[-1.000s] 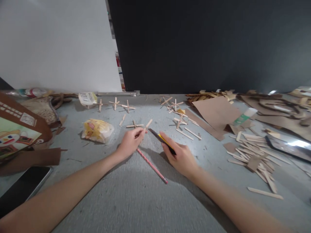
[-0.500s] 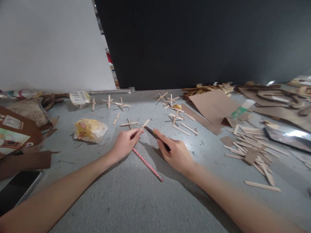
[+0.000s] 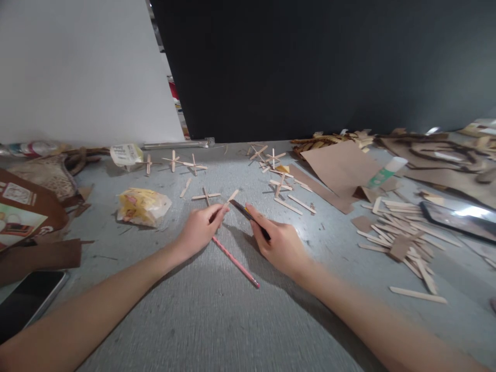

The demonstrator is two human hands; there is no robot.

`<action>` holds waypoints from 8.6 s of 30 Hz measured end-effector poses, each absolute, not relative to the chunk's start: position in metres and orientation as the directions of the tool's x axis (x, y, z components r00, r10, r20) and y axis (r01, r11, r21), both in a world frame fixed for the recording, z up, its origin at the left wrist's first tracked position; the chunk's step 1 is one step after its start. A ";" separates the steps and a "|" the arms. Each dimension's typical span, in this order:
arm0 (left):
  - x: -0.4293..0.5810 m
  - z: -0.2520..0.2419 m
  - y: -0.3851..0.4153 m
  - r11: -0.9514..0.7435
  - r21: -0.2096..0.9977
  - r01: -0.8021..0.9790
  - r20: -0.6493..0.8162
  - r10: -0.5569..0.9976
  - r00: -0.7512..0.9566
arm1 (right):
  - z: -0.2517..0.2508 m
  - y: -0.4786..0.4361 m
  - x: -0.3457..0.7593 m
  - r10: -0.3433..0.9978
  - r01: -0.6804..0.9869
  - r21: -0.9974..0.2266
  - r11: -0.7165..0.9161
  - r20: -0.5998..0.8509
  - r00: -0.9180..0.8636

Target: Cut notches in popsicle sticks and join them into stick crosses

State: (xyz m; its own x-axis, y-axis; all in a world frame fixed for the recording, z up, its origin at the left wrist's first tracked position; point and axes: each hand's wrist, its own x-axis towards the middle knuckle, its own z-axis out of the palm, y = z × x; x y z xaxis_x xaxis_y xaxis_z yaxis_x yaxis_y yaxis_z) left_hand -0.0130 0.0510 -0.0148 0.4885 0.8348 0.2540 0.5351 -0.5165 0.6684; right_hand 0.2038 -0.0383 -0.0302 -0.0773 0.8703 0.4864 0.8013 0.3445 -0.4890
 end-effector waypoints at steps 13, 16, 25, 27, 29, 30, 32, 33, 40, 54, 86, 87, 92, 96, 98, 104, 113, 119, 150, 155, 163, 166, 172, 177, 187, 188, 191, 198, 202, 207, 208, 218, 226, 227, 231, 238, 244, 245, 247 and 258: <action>-0.014 -0.027 0.051 -0.598 0.584 0.549 0.336 0.793 0.508 | -0.022 -0.048 0.187 0.933 0.716 -0.664 0.215 0.356 0.050; -0.015 -0.029 0.051 -0.608 0.567 0.555 0.341 0.787 0.514 | -0.019 -0.045 0.185 0.950 0.642 -0.744 0.187 0.303 0.074; -0.013 -0.029 0.049 -0.574 0.575 0.583 0.314 0.813 0.491 | -0.011 -0.041 0.184 0.982 0.486 -0.869 0.094 0.161 0.097; -0.013 -0.030 0.049 -0.568 0.567 0.597 0.307 0.818 0.487 | -0.010 -0.040 0.185 0.987 0.457 -0.887 0.066 0.125 0.100; -0.013 -0.030 0.049 -0.565 0.558 0.608 0.305 0.821 0.483 | -0.008 -0.040 0.185 0.992 0.417 -0.908 0.037 0.084 0.095; -0.013 -0.030 0.049 -0.566 0.555 0.610 0.304 0.820 0.484 | -0.008 -0.040 0.184 0.994 0.394 -0.919 0.022 0.063 0.090; -0.013 -0.029 0.049 -0.565 0.556 0.610 0.301 0.821 0.486 | -0.008 -0.040 0.184 0.996 0.350 -0.937 -0.004 0.028 0.085; -0.012 -0.028 0.049 -0.561 0.559 0.610 0.298 0.823 0.484 | -0.008 -0.040 0.183 0.996 0.330 -0.944 -0.014 0.017 0.090; -0.010 -0.021 0.049 -0.519 0.619 0.589 0.276 0.846 0.456 | -0.011 -0.042 0.183 0.993 0.240 -0.971 -0.017 0.012 0.120; -0.011 -0.018 0.048 -0.498 0.671 0.549 0.273 0.855 0.442 | -0.023 -0.036 0.196 0.948 0.437 -0.889 0.138 0.246 0.201; -0.015 -0.019 0.052 -0.571 0.623 0.534 0.299 0.805 0.512 | -0.026 -0.040 0.200 0.914 0.765 -0.583 0.274 0.405 -0.019; -0.015 -0.020 0.052 -0.576 0.621 0.532 0.304 0.802 0.514 | -0.026 -0.041 0.198 0.921 0.758 -0.599 0.259 0.391 -0.006; -0.015 -0.023 0.052 -0.600 0.601 0.528 0.328 0.788 0.522 | -0.024 -0.042 0.192 0.946 0.652 -0.729 0.207 0.318 0.056; -0.014 -0.024 0.051 -0.592 0.602 0.537 0.324 0.795 0.513 | -0.023 -0.037 0.191 0.950 0.553 -0.806 0.210 0.302 0.079; -0.014 -0.025 0.051 -0.588 0.607 0.534 0.325 0.797 0.508 | -0.022 -0.035 0.192 0.952 0.529 -0.823 0.207 0.294 0.085; -0.014 -0.027 0.051 -0.574 0.612 0.543 0.319 0.808 0.495 | -0.017 -0.029 0.195 0.979 0.466 -0.875 0.135 0.190 0.074; -0.010 -0.018 0.049 -0.512 0.618 0.596 0.267 0.851 0.453 | -0.021 -0.030 0.193 0.967 0.436 -0.887 0.151 0.224 0.119; -0.011 -0.020 0.050 -0.525 0.614 0.590 0.275 0.842 0.464 | -0.022 -0.031 0.193 0.963 0.454 -0.877 0.156 0.237 0.127; -0.010 -0.019 0.049 -0.500 0.574 0.649 0.248 0.861 0.444 | -0.014 -0.025 0.191 0.988 0.380 -0.922 0.068 0.115 0.102; -0.010 -0.022 0.050 -0.532 0.558 0.637 0.284 0.844 0.456 | -0.008 -0.026 0.191 0.995 0.355 -0.933 0.055 0.079 0.054; -0.010 -0.021 0.051 -0.485 0.626 0.611 0.264 0.869 0.419 | -0.008 -0.024 0.192 0.999 0.292 -0.956 0.020 0.031 0.035; -0.010 -0.018 0.053 -0.465 0.685 0.561 0.260 0.875 0.409 | -0.009 -0.025 0.193 0.999 0.224 -0.974 -0.027 -0.018 0.041; -0.010 -0.017 0.056 -0.413 0.815 0.406 0.239 0.879 0.413 | -0.009 -0.029 0.192 0.997 0.186 -0.980 -0.067 -0.062 0.037; -0.009 -0.018 0.057 -0.313 0.905 0.287 0.181 0.896 0.406 | -0.010 -0.029 0.190 0.998 0.216 -0.976 -0.016 -0.029 -0.057; -0.008 -0.016 0.053 -0.284 0.941 0.185 0.190 0.894 0.406 | -0.016 -0.033 0.186 0.983 0.162 -0.987 -0.024 -0.053 -0.178; -0.008 -0.015 0.053 -0.273 0.949 0.160 0.186 0.890 0.416 | -0.016 -0.033 0.185 0.982 0.162 -0.987 -0.021 -0.051 -0.182; -0.007 -0.014 0.052 -0.234 0.968 0.091 0.173 0.884 0.434 | -0.017 -0.033 0.185 0.982 0.170 -0.985 -0.017 -0.049 -0.184; -0.005 -0.013 0.050 -0.160 0.987 0.000 0.144 0.885 0.444 | -0.019 -0.033 0.185 0.981 0.225 -0.974 0.025 -0.019 -0.192; -0.005 -0.012 0.050 -0.134 0.991 -0.012 0.125 0.885 0.449 | -0.020 -0.032 0.186 0.980 0.211 -0.977 0.015 -0.027 -0.197; -0.003 -0.014 0.049 -0.115 0.992 -0.057 0.128 0.882 0.453 | -0.018 -0.033 0.187 0.975 0.169 -0.986 -0.018 -0.055 -0.216; -0.003 -0.014 0.049 -0.112 0.992 -0.058 0.127 0.884 0.451 | -0.018 -0.034 0.187 0.974 0.166 -0.986 -0.023 -0.059 -0.218; -0.003 -0.013 0.035 -0.319 0.923 0.216 0.152 0.817 0.556 | -0.020 -0.033 0.190 0.917 0.324 -0.897 0.301 0.365 0.159; -0.002 -0.013 0.028 -0.462 0.844 0.273 0.173 0.717 0.675 | -0.026 -0.033 0.195 0.857 0.450 -0.775 0.443 0.513 0.040; -0.002 -0.014 0.028 -0.470 0.836 0.283 0.174 0.716 0.676 | -0.028 -0.033 0.196 0.843 0.462 -0.754 0.467 0.538 0.026; -0.003 -0.016 0.028 -0.487 0.817 0.309 0.170 0.716 0.677 | -0.034 -0.032 0.197 0.786 0.489 -0.692 0.531 0.618 0.020; -0.003 -0.016 0.027 -0.476 0.814 0.333 0.148 0.723 0.674 | -0.036 -0.032 0.195 0.771 0.495 -0.690 0.529 0.634 0.059; -0.004 -0.020 0.028 -0.513 0.782 0.355 0.157 0.713 0.683 | -0.034 -0.029 0.195 0.833 0.444 -0.766 0.466 0.549 0.073; -0.004 -0.020 0.028 -0.519 0.780 0.350 0.160 0.706 0.690 | -0.032 -0.028 0.195 0.849 0.432 -0.785 0.445 0.523 0.076; -0.004 -0.019 0.028 -0.528 0.778 0.340 0.163 0.693 0.702 | -0.029 -0.027 0.194 0.881 0.419 -0.818 0.394 0.466 0.082; -0.002 -0.012 0.027 -0.533 0.762 0.367 0.160 0.705 0.691 | -0.022 -0.028 0.192 0.956 0.451 -0.857 0.250 0.293 0.027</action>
State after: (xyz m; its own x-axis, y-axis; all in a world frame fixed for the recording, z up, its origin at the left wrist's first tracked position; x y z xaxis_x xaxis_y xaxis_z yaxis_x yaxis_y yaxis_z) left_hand -0.0018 0.0267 -0.0118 0.6912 0.7047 0.1604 0.3667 -0.5332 0.7624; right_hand 0.1924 -0.0279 -0.0215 0.0270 0.9556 0.2933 0.4505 0.2503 -0.8570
